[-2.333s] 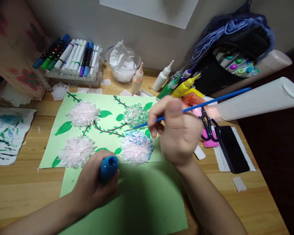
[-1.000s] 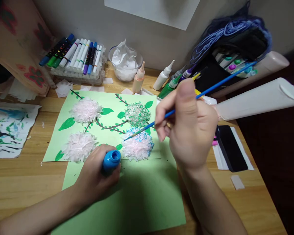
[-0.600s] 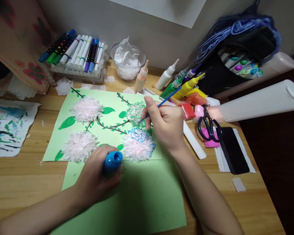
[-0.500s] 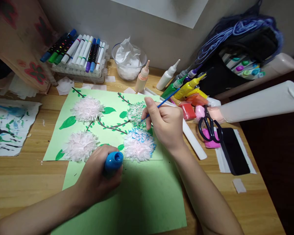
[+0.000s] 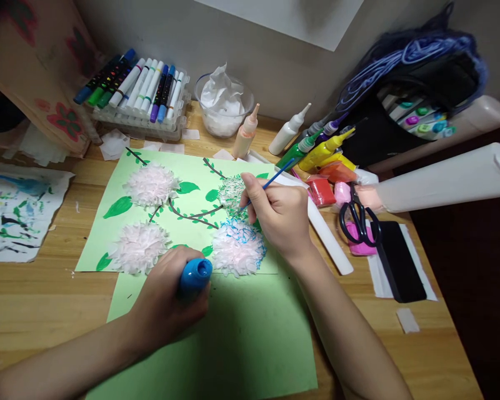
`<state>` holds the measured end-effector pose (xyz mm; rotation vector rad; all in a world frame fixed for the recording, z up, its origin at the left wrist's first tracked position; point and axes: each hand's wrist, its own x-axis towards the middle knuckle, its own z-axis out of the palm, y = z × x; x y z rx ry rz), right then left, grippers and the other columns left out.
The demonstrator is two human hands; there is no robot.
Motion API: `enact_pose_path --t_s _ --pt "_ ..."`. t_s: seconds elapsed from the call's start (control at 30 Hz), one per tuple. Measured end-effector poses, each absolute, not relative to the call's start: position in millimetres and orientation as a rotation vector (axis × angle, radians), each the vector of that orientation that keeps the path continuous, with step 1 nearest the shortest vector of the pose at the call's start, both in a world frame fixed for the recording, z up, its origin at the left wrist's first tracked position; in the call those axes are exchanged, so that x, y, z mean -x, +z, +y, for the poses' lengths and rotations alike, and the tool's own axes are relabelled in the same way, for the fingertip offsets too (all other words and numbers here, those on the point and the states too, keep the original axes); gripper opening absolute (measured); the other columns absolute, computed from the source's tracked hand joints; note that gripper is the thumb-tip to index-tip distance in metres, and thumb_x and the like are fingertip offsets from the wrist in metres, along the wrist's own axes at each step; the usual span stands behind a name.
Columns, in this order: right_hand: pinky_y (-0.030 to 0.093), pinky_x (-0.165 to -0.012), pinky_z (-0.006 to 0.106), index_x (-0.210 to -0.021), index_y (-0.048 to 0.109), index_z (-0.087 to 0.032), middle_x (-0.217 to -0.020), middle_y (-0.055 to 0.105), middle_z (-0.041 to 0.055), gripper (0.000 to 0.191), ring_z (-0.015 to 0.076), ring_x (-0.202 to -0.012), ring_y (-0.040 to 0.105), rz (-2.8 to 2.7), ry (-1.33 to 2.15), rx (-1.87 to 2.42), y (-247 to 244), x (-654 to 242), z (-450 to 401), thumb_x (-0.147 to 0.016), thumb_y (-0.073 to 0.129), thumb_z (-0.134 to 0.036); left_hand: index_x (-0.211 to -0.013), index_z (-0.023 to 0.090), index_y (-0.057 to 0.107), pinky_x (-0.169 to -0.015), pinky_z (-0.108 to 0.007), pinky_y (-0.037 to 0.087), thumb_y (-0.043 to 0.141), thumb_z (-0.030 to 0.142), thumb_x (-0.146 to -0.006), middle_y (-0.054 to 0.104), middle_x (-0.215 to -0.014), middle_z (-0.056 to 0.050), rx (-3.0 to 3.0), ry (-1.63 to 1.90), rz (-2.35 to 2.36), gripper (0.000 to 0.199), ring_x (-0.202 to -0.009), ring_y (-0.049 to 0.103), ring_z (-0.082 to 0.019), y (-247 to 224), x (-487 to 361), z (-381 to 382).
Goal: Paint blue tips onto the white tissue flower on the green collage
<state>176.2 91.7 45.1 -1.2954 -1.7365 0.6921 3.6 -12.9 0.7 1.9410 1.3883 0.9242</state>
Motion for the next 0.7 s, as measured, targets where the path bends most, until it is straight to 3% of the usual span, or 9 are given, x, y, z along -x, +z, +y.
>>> enact_pose_path --t_s 0.7 --pt "0.043 -0.044 0.024 -0.04 0.053 -0.019 -0.046 0.061 0.0001 0.059 0.0074 -0.037 0.051 -1.697 0.646 1.289 51.5 -177.2 91.2 -0.089 0.052 -0.053 -0.089 0.021 0.051 -0.06 -0.03 0.043 0.052 0.016 -0.073 0.06 -0.076 -0.001 -1.936 0.925 1.366 0.017 -0.069 0.056 -0.018 2.0 -2.0 -14.0"
